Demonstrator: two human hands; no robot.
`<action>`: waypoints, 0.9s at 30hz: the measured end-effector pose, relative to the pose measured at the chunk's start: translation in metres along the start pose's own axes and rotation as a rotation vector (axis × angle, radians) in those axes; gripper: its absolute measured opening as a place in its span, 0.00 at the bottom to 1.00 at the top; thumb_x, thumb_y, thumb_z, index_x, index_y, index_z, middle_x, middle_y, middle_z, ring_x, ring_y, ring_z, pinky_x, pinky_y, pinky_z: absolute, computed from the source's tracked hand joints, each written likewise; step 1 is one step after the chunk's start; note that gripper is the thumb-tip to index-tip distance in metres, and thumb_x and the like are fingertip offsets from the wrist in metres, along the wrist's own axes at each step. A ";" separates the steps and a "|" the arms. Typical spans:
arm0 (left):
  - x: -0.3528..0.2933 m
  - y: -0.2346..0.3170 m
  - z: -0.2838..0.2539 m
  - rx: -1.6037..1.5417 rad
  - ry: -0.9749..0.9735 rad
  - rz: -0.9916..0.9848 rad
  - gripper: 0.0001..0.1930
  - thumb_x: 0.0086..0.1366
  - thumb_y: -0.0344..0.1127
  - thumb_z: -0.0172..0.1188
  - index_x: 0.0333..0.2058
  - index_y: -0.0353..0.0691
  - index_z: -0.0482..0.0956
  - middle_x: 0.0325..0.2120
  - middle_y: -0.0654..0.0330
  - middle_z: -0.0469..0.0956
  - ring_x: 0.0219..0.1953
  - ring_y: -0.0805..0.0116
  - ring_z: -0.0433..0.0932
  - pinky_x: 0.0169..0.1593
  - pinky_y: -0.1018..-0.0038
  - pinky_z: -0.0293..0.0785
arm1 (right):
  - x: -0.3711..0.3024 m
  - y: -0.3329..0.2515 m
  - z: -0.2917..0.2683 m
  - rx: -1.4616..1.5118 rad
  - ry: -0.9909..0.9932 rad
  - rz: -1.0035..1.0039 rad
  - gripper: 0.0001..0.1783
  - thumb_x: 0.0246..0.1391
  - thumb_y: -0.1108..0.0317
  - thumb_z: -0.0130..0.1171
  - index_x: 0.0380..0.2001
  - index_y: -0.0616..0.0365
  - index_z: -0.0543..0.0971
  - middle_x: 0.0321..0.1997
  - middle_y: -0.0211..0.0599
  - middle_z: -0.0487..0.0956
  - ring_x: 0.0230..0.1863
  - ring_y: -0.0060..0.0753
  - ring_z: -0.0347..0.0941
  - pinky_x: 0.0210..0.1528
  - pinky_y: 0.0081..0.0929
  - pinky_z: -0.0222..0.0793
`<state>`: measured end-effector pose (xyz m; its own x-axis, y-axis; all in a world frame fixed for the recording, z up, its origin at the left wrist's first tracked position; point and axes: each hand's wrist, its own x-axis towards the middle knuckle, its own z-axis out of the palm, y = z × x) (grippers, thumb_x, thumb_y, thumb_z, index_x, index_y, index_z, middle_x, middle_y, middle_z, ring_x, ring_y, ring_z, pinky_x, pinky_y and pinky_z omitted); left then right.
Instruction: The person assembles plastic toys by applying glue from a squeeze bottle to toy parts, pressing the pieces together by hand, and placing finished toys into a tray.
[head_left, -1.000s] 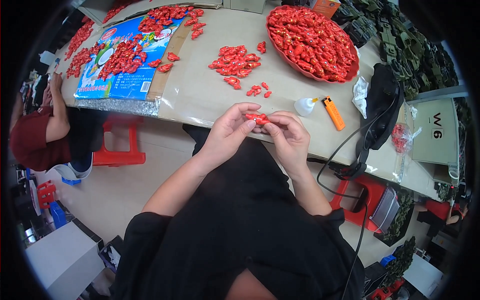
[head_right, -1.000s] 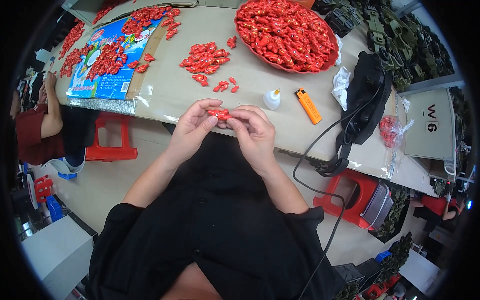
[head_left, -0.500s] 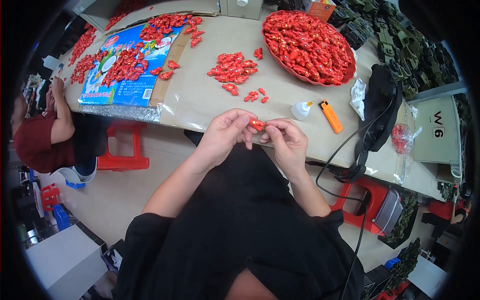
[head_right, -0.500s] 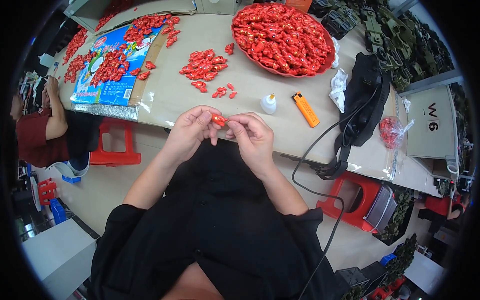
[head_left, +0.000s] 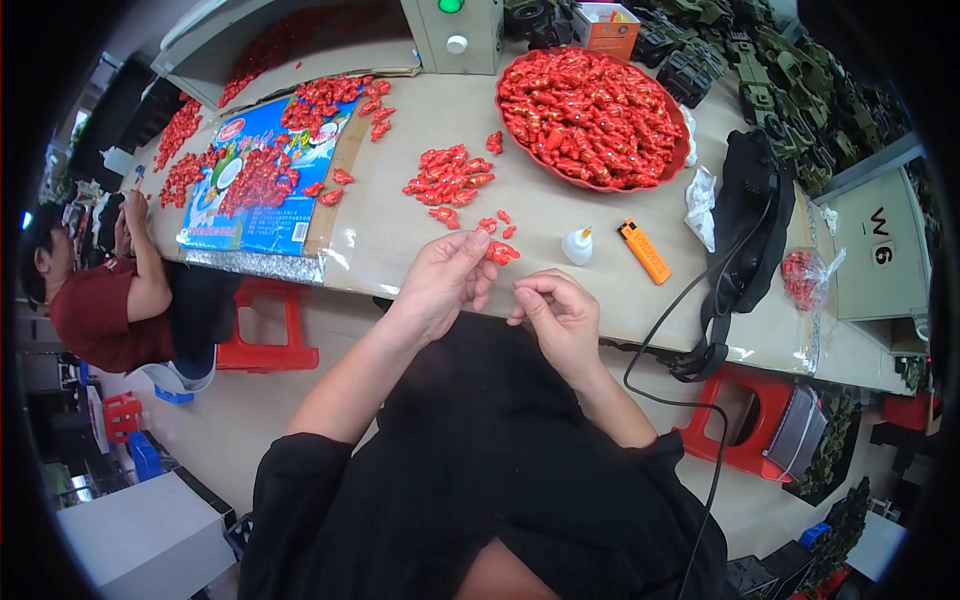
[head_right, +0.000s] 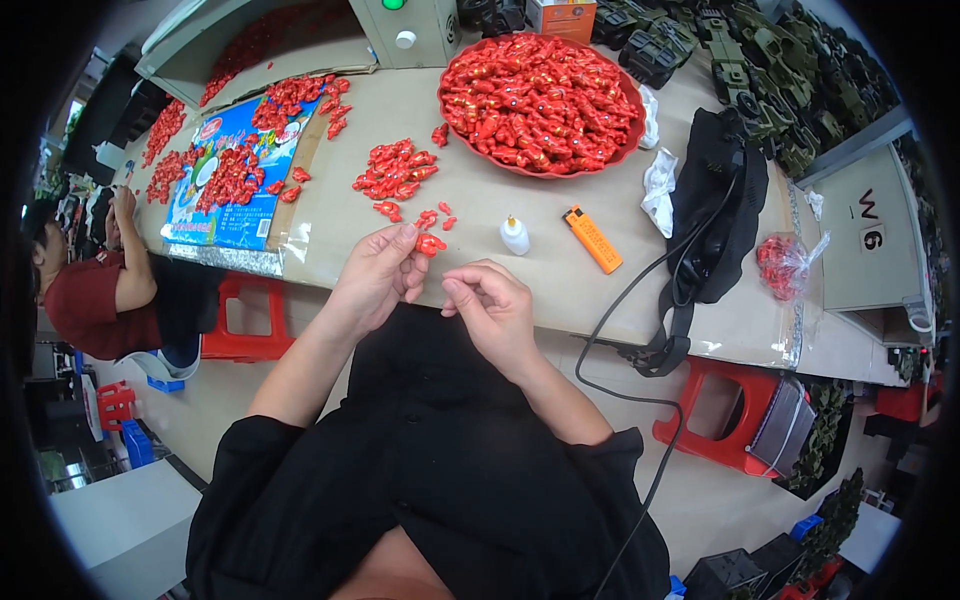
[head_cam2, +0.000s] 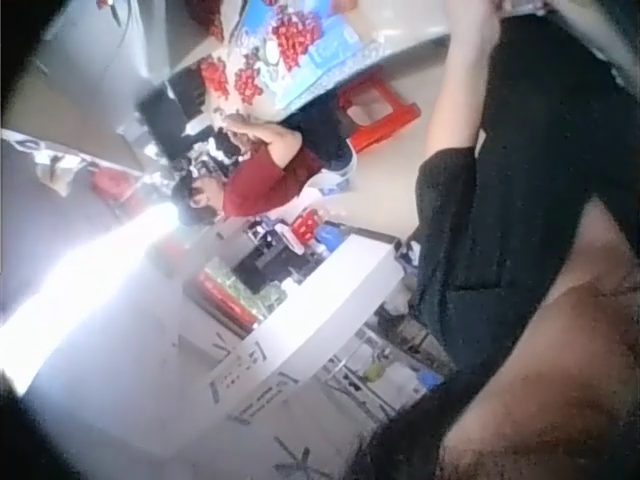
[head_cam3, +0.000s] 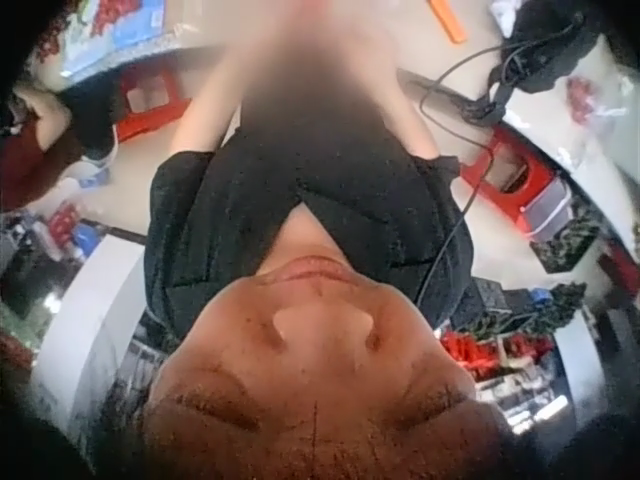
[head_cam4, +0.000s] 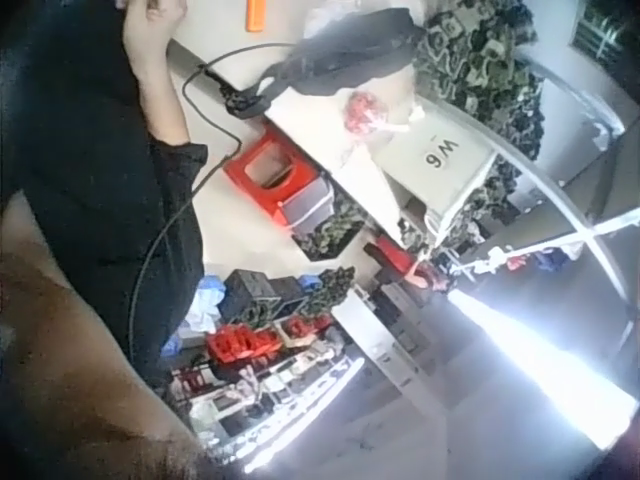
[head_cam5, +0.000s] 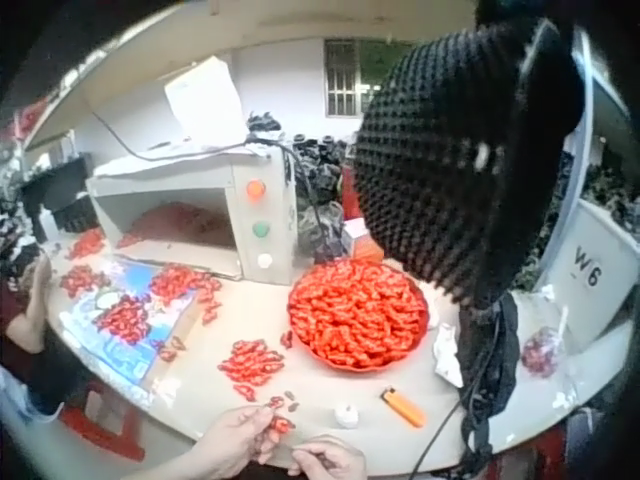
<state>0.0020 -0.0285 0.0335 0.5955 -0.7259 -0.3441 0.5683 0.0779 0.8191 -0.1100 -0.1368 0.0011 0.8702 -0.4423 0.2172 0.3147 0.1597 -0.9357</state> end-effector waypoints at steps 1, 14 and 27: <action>0.001 0.001 0.002 0.011 0.009 0.006 0.12 0.63 0.40 0.44 0.27 0.39 0.70 0.17 0.65 0.70 0.14 0.79 0.66 0.15 0.84 0.62 | -0.001 -0.002 -0.001 0.031 -0.006 0.037 0.04 0.49 0.78 0.51 0.29 0.68 0.73 0.29 0.35 0.69 0.24 0.20 0.70 0.26 0.14 0.69; 0.074 0.043 0.068 0.779 0.018 0.730 0.07 0.56 0.33 0.53 0.31 0.35 0.73 0.24 0.61 0.74 0.24 0.75 0.72 0.26 0.79 0.68 | -0.013 -0.013 -0.036 -0.135 0.245 -0.188 0.05 0.51 0.76 0.47 0.29 0.66 0.72 0.28 0.35 0.68 0.19 0.15 0.62 0.21 0.10 0.59; 0.099 0.078 0.064 1.202 -0.012 1.174 0.07 0.51 0.29 0.56 0.31 0.38 0.76 0.26 0.57 0.74 0.30 0.63 0.72 0.34 0.72 0.67 | -0.016 -0.012 -0.034 -0.121 0.307 -0.037 0.06 0.50 0.77 0.50 0.33 0.66 0.70 0.30 0.30 0.66 0.25 0.15 0.62 0.27 0.12 0.60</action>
<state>0.0684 -0.1379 0.0928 0.3456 -0.6625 0.6646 -0.8797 0.0180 0.4753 -0.1408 -0.1613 -0.0010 0.6980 -0.6945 0.1746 0.2804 0.0407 -0.9590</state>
